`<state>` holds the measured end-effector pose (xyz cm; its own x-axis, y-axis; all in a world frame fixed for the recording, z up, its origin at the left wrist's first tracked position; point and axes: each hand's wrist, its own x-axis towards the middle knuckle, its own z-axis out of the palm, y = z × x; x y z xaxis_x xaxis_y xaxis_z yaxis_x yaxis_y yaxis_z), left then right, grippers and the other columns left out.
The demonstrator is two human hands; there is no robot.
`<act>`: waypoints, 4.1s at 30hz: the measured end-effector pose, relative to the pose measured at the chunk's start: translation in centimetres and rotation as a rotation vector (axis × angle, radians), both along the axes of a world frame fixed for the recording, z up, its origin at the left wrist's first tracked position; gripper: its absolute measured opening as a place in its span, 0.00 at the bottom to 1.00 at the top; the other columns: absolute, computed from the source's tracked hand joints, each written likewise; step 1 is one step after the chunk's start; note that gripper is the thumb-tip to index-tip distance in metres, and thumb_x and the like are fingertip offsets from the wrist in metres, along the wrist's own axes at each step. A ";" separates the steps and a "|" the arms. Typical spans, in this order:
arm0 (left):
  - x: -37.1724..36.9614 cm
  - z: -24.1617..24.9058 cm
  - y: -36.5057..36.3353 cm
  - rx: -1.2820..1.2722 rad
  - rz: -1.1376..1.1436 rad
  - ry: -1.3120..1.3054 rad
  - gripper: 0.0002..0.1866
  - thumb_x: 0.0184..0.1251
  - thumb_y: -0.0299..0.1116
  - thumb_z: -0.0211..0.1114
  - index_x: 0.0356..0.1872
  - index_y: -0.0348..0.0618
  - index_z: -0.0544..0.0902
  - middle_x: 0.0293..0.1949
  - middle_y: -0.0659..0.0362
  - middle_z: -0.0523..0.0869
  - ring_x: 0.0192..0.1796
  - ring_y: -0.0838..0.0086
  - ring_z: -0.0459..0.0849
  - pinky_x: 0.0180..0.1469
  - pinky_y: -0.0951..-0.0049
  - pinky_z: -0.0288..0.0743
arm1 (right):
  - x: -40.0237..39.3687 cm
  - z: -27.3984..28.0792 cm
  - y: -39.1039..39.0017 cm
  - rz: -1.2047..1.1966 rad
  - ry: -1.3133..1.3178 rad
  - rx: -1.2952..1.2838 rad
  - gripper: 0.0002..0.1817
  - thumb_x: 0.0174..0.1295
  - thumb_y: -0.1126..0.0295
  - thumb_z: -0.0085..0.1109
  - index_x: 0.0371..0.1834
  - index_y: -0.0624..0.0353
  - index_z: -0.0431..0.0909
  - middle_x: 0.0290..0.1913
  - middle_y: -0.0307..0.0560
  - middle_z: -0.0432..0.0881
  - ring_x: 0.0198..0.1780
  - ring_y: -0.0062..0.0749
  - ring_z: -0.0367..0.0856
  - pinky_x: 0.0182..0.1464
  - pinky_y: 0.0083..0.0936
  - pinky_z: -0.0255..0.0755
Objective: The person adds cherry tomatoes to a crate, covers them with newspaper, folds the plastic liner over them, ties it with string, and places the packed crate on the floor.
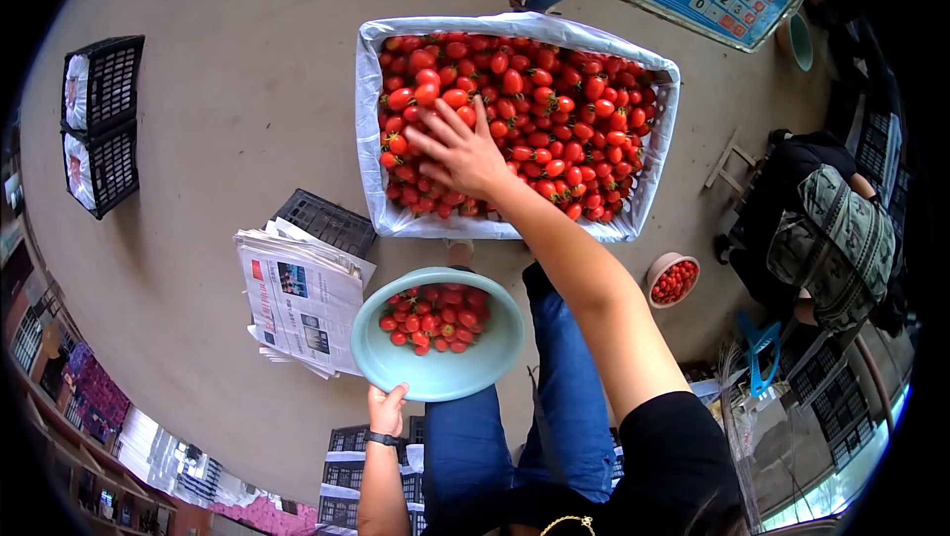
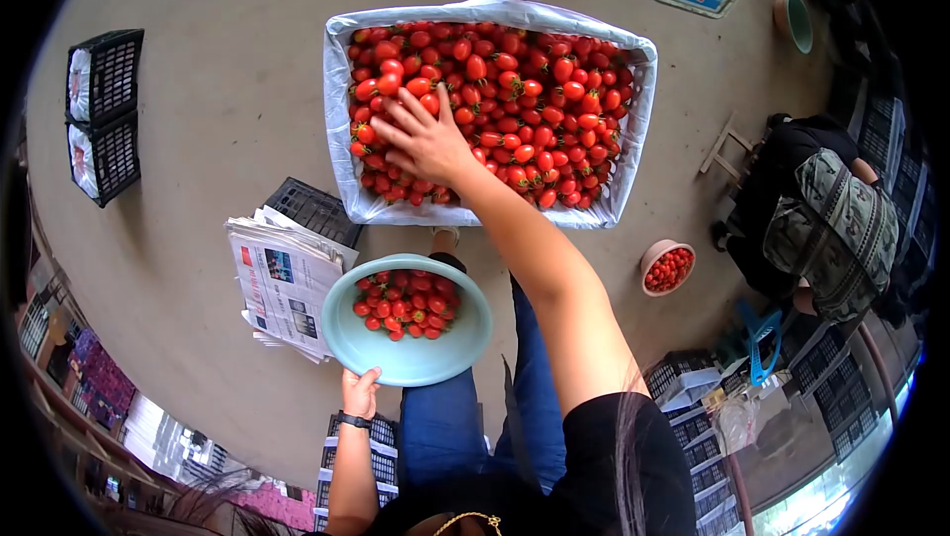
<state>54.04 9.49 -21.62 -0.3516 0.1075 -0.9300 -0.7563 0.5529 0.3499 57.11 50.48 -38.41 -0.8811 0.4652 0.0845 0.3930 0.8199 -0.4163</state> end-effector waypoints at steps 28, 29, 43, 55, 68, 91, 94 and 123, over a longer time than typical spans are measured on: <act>0.9 -0.5 4.4 -0.011 -0.123 -0.029 0.22 0.53 0.17 0.57 0.51 0.42 0.68 0.43 0.59 0.77 0.42 0.75 0.78 0.42 0.74 0.74 | 17.2 0.1 12.2 -0.327 -0.215 0.246 0.26 0.58 0.47 0.47 0.60 0.38 0.65 0.60 0.41 0.66 0.66 0.36 0.57 0.66 0.53 0.40; 1.0 -0.5 4.6 -0.012 -0.131 -0.025 0.22 0.53 0.17 0.57 0.51 0.41 0.68 0.43 0.59 0.77 0.42 0.75 0.78 0.42 0.74 0.74 | 18.3 -0.4 12.5 -0.358 -0.189 0.217 0.25 0.59 0.48 0.46 0.61 0.38 0.65 0.61 0.40 0.65 0.67 0.36 0.55 0.66 0.53 0.41; 2.4 -0.3 7.8 0.095 -0.320 -0.090 0.22 0.54 0.19 0.58 0.52 0.40 0.68 0.45 0.58 0.77 0.46 0.74 0.77 0.46 0.74 0.73 | 27.6 2.1 -1.1 -0.408 -0.250 -0.064 0.30 0.53 0.64 0.56 0.62 0.43 0.64 0.67 0.47 0.56 0.68 0.45 0.51 0.66 0.37 0.52; 1.6 -0.1 8.7 0.134 -0.633 -0.039 0.16 0.53 0.20 0.58 0.44 0.40 0.70 0.34 0.64 0.77 0.27 0.85 0.72 0.26 0.85 0.63 | 24.9 2.9 -3.8 -0.489 -0.169 -0.139 0.26 0.56 0.66 0.53 0.60 0.47 0.65 0.64 0.44 0.62 0.67 0.41 0.54 0.68 0.40 0.47; 8.5 -7.0 12.8 0.290 -1.257 -0.017 0.21 0.53 0.24 0.59 0.51 0.35 0.68 0.45 0.57 0.77 0.48 0.74 0.75 0.53 0.74 0.68 | 38.1 6.9 -28.7 -1.442 0.381 -1.711 0.33 0.52 0.74 0.59 0.62 0.60 0.57 0.58 0.49 0.67 0.57 0.36 0.69 0.58 0.32 0.65; -3.2 -18.4 -11.1 -0.085 -0.900 1.019 0.13 0.61 0.27 0.58 0.47 0.39 0.71 0.43 0.58 0.77 0.46 0.74 0.76 0.49 0.74 0.71 | 60.9 -28.6 -44.5 -2.715 1.269 -1.442 0.33 0.62 0.66 0.51 0.65 0.69 0.46 0.67 0.61 0.49 0.64 0.51 0.58 0.63 0.43 0.61; -5.6 -18.9 -11.5 -0.260 -0.842 1.103 0.22 0.52 0.32 0.67 0.48 0.37 0.70 0.47 0.53 0.74 0.50 0.67 0.73 0.55 0.69 0.66 | 58.0 -21.2 -43.8 -2.213 0.827 -1.674 0.26 0.63 0.68 0.48 0.62 0.65 0.53 0.62 0.60 0.59 0.58 0.47 0.68 0.60 0.40 0.66; 7.9 -10.3 32.1 0.917 -1.779 1.470 0.21 0.58 0.29 0.50 0.55 0.50 0.71 0.59 0.55 0.71 0.57 0.62 0.72 0.59 0.56 0.62 | 20.5 11.7 -3.2 -1.132 0.422 -0.909 0.25 0.58 0.60 0.57 0.53 0.66 0.67 0.45 0.46 0.77 0.42 0.27 0.76 0.40 0.23 0.74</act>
